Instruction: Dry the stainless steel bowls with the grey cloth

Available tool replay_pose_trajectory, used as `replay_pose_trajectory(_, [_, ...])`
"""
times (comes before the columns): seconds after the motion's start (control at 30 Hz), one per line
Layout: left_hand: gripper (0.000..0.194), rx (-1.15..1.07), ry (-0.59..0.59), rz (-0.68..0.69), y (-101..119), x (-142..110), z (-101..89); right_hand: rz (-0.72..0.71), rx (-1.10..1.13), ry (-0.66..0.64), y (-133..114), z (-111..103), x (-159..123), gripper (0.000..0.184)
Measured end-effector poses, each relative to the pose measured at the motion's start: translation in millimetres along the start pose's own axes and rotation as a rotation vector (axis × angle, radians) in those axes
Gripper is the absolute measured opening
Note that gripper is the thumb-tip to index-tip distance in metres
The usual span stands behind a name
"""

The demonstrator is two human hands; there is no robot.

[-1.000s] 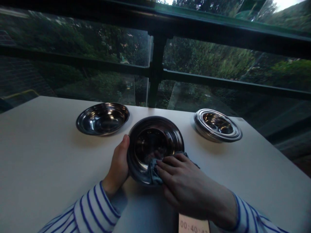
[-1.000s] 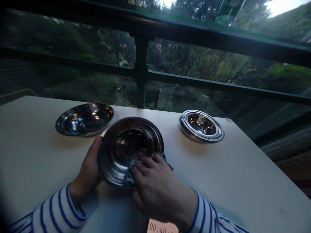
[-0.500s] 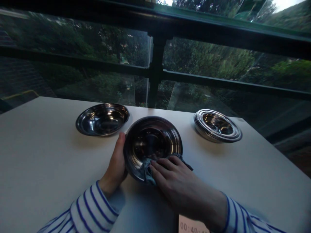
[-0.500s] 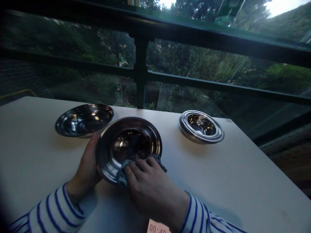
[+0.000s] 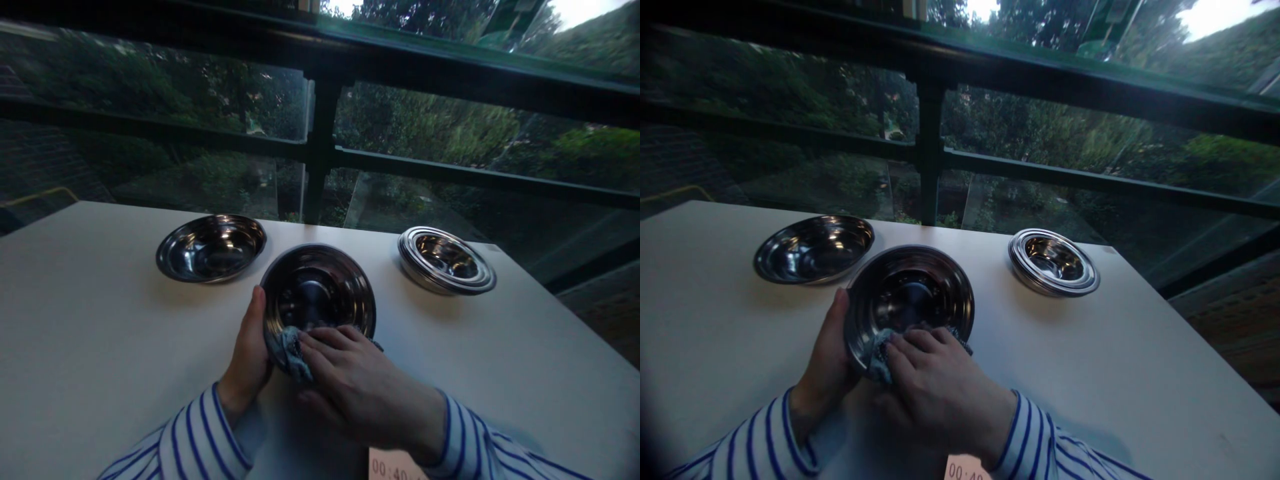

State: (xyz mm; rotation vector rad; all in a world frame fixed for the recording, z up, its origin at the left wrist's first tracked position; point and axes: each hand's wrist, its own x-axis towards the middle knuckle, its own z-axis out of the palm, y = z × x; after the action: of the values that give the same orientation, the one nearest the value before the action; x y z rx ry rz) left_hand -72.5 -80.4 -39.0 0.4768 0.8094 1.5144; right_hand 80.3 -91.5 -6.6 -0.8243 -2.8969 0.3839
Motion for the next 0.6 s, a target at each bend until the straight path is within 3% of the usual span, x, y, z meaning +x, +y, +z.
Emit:
replay_pose_trajectory(0.23, [0.048,0.026,-0.041,0.077,4,5,1.5,0.167,-0.161,0.031,17,-11,-8,0.032])
replay_pose_trajectory(0.47, [0.05,-0.029,0.02,-0.004,3,-2,4.2,-0.008,0.013,0.005,0,-5,4,0.04])
replay_pose_trajectory(0.6, [0.05,0.001,0.001,-0.002,3,-1,1.3,0.054,-0.029,-0.023,6,-11,-3,0.03])
